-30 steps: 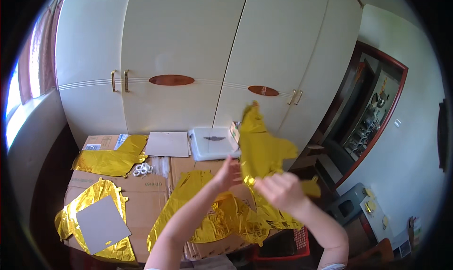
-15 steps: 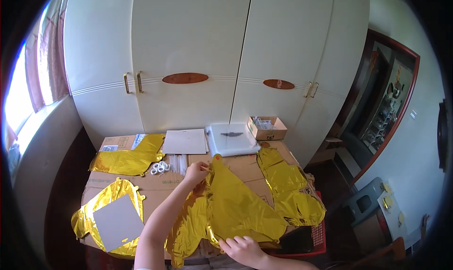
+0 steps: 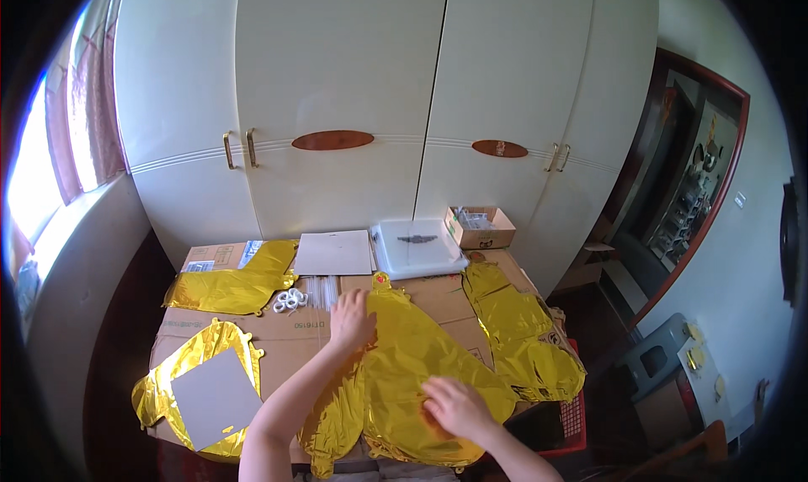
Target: Folding and flattening gold foil letter-shaped balloons on a table.
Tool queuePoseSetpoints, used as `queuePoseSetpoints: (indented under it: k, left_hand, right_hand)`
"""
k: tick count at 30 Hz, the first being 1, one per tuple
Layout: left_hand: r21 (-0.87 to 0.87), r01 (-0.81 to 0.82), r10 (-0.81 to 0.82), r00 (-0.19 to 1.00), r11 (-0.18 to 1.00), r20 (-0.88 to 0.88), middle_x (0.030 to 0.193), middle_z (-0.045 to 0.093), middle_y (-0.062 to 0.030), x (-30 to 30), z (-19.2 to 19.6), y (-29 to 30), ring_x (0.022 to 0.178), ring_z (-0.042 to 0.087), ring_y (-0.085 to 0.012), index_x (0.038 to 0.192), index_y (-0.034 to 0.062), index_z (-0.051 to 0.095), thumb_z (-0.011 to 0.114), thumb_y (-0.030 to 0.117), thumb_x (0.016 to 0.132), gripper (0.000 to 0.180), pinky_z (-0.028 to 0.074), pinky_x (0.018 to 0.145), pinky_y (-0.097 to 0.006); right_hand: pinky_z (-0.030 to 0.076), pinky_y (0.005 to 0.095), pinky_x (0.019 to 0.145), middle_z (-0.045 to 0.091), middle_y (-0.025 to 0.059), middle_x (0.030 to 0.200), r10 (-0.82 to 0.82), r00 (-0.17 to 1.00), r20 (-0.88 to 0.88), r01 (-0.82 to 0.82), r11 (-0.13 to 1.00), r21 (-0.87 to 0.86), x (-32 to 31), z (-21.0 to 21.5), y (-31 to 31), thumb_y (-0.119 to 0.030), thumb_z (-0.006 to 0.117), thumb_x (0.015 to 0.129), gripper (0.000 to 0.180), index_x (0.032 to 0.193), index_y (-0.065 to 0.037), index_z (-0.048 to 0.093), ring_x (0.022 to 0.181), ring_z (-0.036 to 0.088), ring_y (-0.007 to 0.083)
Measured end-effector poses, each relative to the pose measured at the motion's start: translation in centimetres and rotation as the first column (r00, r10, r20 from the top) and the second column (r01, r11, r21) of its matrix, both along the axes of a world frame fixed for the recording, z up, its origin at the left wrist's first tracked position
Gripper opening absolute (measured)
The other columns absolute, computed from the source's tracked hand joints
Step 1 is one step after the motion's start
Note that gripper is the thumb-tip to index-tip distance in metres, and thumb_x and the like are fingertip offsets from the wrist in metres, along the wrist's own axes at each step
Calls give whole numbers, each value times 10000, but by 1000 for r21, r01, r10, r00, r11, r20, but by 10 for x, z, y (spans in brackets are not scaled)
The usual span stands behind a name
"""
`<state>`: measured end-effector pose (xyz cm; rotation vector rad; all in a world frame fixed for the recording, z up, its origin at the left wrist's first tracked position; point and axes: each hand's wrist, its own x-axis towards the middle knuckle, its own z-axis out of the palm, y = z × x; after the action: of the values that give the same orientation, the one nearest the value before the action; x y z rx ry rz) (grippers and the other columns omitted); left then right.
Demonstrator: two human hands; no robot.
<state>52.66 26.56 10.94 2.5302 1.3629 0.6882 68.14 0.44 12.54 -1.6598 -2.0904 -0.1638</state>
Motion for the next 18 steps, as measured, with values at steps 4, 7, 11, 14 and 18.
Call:
queuePoseSetpoints:
  k: [4,7,11,14,18]
  left_hand:
    - [-25,291,-292,944,956,-156,1528,314,-173,-7,2,-52,1424,264,-387,1476,135,332,516,545,906,727,212,1153,-534]
    - [-47,393,-389,874,918,-290,1545,289,-174,-29,3,-85,1445,207,-404,1502,157,305,428,640,907,776,161,1151,-586]
    - [-7,409,-380,841,912,-386,1551,286,-164,-53,-7,-88,1439,217,-412,1507,177,309,402,676,897,794,155,1138,-618]
    - [41,402,-363,862,915,-355,1528,326,-181,-64,-12,-82,1431,235,-417,1494,180,331,419,686,890,792,165,1137,-612]
    - [16,383,-353,864,923,-358,1544,303,-160,-67,-12,-73,1438,223,-409,1501,190,328,416,676,890,785,152,1139,-621]
  right_hand:
    - [372,458,1069,506,179,1364,-170,970,-172,149,981,-127,54,-24,2,-312,595,928,467,1305,-47,522,1274,467,360]
    - [325,482,1101,466,203,1399,-175,981,-83,166,980,-108,65,-32,0,-329,596,926,506,1321,-27,503,1305,426,390]
    - [287,538,1111,450,201,1413,-114,990,-81,102,986,-134,61,-48,8,-356,589,925,490,1316,-68,518,1332,396,397]
    - [278,548,1113,455,196,1412,-106,989,-103,93,988,-123,52,-52,18,-365,587,923,480,1311,-88,527,1334,396,395]
    - [281,542,1115,460,192,1409,-117,991,-71,108,987,-115,48,-52,28,-363,581,924,467,1299,-88,535,1328,403,395]
